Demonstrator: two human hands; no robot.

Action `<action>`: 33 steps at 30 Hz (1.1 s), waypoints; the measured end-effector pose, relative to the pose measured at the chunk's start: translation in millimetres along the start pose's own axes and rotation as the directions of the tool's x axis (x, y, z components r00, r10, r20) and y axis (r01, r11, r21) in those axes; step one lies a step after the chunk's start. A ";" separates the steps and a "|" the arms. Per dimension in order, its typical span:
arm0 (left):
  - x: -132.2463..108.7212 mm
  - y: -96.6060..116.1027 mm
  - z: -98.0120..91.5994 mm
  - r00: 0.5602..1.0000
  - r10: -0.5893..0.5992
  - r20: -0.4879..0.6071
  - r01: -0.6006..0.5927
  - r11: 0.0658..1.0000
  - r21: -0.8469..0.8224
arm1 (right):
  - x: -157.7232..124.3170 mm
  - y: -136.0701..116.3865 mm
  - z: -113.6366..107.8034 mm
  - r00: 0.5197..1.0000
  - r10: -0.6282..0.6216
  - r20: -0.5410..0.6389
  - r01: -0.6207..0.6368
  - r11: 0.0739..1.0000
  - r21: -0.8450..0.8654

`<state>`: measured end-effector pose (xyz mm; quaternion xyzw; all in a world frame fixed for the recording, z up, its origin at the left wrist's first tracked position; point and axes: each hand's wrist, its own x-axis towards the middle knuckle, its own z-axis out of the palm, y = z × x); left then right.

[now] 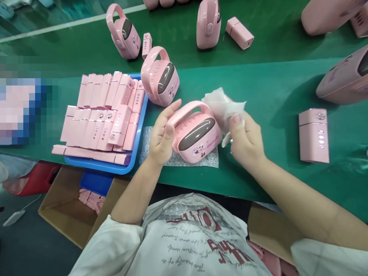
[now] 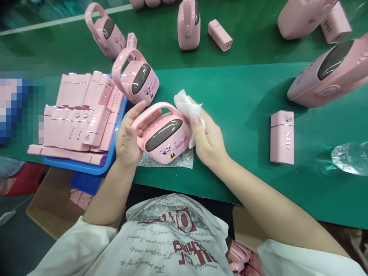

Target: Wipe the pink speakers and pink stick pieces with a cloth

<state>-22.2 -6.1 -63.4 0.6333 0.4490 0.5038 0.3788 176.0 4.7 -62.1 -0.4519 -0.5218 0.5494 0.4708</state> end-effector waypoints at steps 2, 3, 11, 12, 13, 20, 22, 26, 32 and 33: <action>0.5 1.7 1.6 1.000 -0.023 0.007 0.023 1.000 -0.015 | -0.9 1.8 9.2 0.949 -0.296 0.109 0.314 0.913 -0.258; 1.0 3.1 2.9 0.999 -0.027 0.019 0.027 0.999 -0.035 | -2.3 3.5 13.7 0.892 -0.416 0.177 0.452 0.816 -0.360; 4.7 8.8 4.6 0.996 -0.035 0.076 0.061 0.924 -0.378 | -22.0 13.9 24.1 0.532 -0.532 0.659 0.832 0.185 -0.523; 5.5 7.8 3.9 0.997 -0.036 0.066 0.059 0.921 -0.384 | -20.1 14.2 21.7 0.564 -0.541 0.624 0.808 0.207 -0.551; 6.3 6.6 3.3 0.998 -0.037 0.043 0.051 0.922 -0.384 | -17.9 14.4 19.4 0.620 -0.552 0.557 0.763 0.258 -0.593; 7.0 1.4 2.7 0.993 -0.107 -0.040 0.080 0.901 -0.427 | -15.2 15.4 15.0 0.625 -0.529 0.574 0.754 0.219 -0.619; 6.3 2.4 4.3 0.993 -0.110 -0.052 0.075 0.889 -0.452 | -14.4 14.5 13.7 0.657 -0.519 0.547 0.734 0.273 -0.622; 5.8 4.5 7.5 0.993 -0.095 -0.068 0.061 0.919 -0.390 | -17.1 12.0 14.5 0.631 -0.530 0.567 0.757 0.257 -0.601; 8.7 0.6 9.5 0.997 -0.018 -0.076 -0.005 0.955 -0.295 | -12.3 10.9 9.8 0.639 -0.563 0.525 0.746 0.285 -0.603; 9.5 0.1 9.9 0.998 -0.030 -0.055 0.012 0.951 -0.308 | -9.4 10.8 7.9 0.670 -0.573 0.473 0.717 0.336 -0.611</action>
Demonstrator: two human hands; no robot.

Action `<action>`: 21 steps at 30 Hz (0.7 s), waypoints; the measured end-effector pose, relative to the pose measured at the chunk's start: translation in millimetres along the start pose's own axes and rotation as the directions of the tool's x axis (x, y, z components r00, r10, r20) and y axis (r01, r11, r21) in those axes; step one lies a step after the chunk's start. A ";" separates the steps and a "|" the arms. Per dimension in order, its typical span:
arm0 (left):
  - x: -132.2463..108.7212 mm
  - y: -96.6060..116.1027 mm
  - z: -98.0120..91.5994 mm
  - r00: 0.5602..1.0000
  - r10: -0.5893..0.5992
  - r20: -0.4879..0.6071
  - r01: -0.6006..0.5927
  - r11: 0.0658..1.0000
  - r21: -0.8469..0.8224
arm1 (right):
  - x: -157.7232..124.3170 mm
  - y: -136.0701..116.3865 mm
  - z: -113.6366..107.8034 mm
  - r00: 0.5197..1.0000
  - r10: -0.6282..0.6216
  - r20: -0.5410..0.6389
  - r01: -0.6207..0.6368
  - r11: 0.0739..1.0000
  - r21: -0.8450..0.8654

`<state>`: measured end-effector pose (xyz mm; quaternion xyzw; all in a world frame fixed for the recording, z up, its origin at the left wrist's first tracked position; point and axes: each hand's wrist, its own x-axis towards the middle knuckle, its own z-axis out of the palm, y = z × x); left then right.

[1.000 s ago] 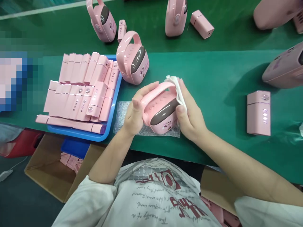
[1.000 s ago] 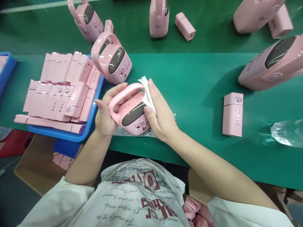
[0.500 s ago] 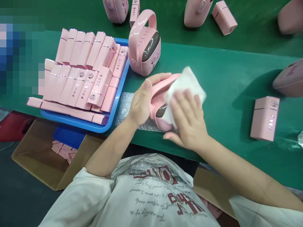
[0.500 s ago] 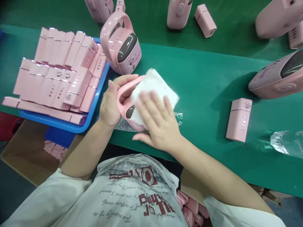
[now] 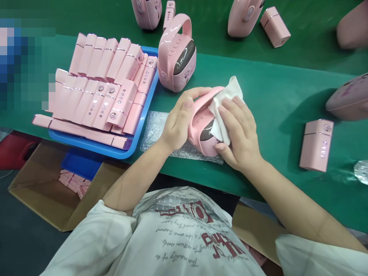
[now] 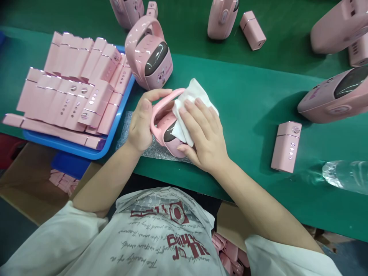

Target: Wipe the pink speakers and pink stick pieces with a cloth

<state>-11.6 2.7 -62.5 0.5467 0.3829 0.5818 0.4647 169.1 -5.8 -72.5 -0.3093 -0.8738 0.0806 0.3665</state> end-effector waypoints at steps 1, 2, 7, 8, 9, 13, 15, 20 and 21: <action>0.8 -0.1 0.4 1.000 -0.025 0.012 0.025 0.999 -0.023 | 0.9 3.1 -0.5 0.999 0.038 -0.016 -0.038 0.999 0.036; 1.4 0.2 0.7 0.999 -0.048 0.020 0.049 0.998 -0.049 | 1.4 5.8 -0.9 0.997 0.073 -0.019 -0.071 0.994 0.078; 0.5 3.4 -1.7 0.990 -0.112 0.083 0.125 0.977 -0.170 | -2.7 16.0 -1.0 0.923 0.378 0.070 -0.380 0.866 0.325; -0.2 3.0 -3.0 0.989 -0.118 0.091 0.133 0.974 -0.182 | -3.9 17.5 -0.8 0.892 0.442 0.094 -0.444 0.819 0.364; -0.8 2.1 -4.3 0.989 -0.124 0.082 0.138 0.972 -0.191 | -4.7 18.7 -0.6 0.863 0.494 0.109 -0.493 0.774 0.397; -1.6 -2.9 -7.5 0.980 -0.196 -0.026 0.187 0.963 -0.193 | -1.6 17.7 0.1 0.782 0.607 0.143 -0.568 0.599 0.563; -1.3 -3.3 -7.1 0.972 -0.226 -0.064 0.210 0.958 -0.197 | 2.6 14.9 -0.9 0.775 0.606 0.179 -0.522 0.454 0.722; -2.0 4.4 -3.2 0.914 -0.406 -0.018 0.386 0.882 -0.271 | 10.0 10.6 -10.5 0.726 0.625 0.289 -0.444 0.104 0.890; -2.2 6.4 -2.6 0.898 -0.440 0.008 0.423 0.857 -0.294 | 10.3 10.5 -12.6 0.714 0.627 0.313 -0.458 0.079 0.885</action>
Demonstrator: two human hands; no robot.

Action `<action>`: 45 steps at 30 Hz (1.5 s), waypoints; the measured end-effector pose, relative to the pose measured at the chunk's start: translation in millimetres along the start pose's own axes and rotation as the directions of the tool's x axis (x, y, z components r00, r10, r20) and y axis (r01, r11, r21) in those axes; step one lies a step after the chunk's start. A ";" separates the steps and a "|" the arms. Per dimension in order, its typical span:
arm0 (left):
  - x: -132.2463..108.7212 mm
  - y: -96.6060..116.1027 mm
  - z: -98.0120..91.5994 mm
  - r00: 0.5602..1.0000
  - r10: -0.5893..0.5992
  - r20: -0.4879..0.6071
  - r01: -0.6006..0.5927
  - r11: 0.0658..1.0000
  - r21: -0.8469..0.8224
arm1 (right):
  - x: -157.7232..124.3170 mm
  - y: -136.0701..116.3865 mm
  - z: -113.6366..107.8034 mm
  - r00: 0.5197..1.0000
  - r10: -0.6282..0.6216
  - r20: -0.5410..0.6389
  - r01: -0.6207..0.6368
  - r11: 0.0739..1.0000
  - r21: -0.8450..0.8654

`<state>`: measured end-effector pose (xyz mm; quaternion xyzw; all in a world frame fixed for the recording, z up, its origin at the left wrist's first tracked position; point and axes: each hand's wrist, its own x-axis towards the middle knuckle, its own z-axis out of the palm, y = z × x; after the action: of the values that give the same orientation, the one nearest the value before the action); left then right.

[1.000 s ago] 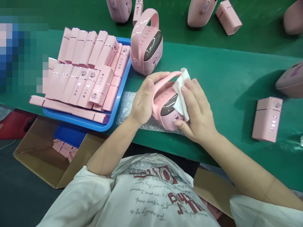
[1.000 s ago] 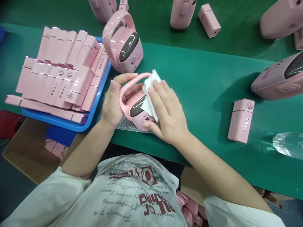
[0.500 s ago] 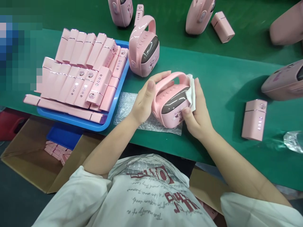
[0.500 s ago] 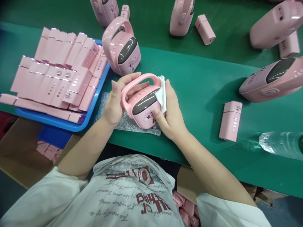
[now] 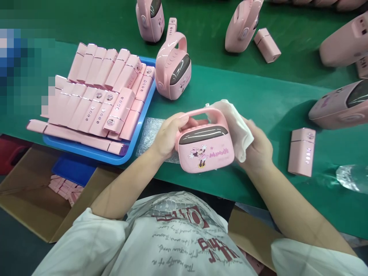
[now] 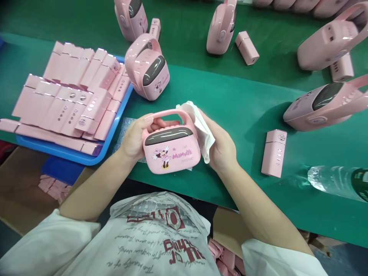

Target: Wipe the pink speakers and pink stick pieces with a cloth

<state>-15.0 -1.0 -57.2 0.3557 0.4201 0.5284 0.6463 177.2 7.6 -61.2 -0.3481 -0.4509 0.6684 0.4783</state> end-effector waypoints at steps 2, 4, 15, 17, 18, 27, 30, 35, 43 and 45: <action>-1.4 3.0 1.5 0.998 -0.060 0.031 0.061 0.997 -0.048 | -1.1 -2.4 -1.0 0.998 0.055 0.015 -0.055 0.998 0.008; -1.7 6.0 1.9 0.995 -0.094 0.044 0.098 0.992 -0.080 | -1.7 -3.0 -1.4 0.994 0.104 0.031 -0.105 0.994 0.015; 1.6 9.4 -6.8 0.970 -0.231 0.080 0.233 0.972 -0.024 | -0.5 -2.7 -4.2 0.986 0.165 0.015 -0.164 0.983 -0.077; 1.0 9.7 -6.8 0.969 -0.232 0.083 0.235 0.972 -0.029 | -1.1 -3.4 -5.5 0.984 0.179 0.002 -0.177 0.974 -0.145; 0.5 10.0 -6.5 0.968 -0.237 0.083 0.240 0.970 -0.036 | -1.5 -4.0 -5.7 0.984 0.177 0.003 -0.174 0.970 -0.168; -6.4 9.0 -5.4 0.987 -0.091 0.130 0.089 0.996 0.024 | -8.6 -16.4 2.9 0.982 0.114 0.152 -0.116 0.993 0.007; -7.1 9.2 -6.6 0.990 -0.059 0.125 0.052 0.997 0.056 | -10.7 -16.6 1.9 0.980 0.106 0.171 -0.104 0.994 -0.022; -6.7 10.6 -5.6 0.989 -0.043 0.138 0.031 0.996 0.084 | -15.1 -10.4 -1.4 0.981 0.117 0.155 -0.099 0.988 -0.119; -4.5 3.6 -4.1 0.873 -0.261 0.412 0.266 0.963 0.046 | -12.1 -1.3 5.6 0.971 0.198 -0.133 -0.214 0.970 -0.119; -4.4 4.9 -5.9 0.834 -0.277 0.476 0.301 0.953 0.029 | -8.1 -4.2 6.6 0.948 0.264 -0.176 -0.278 0.959 -0.061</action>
<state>-22.7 -4.4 -54.4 0.3914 0.2852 0.3311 0.8098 175.1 -1.3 -54.7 -0.4813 -0.3854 0.6766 0.4026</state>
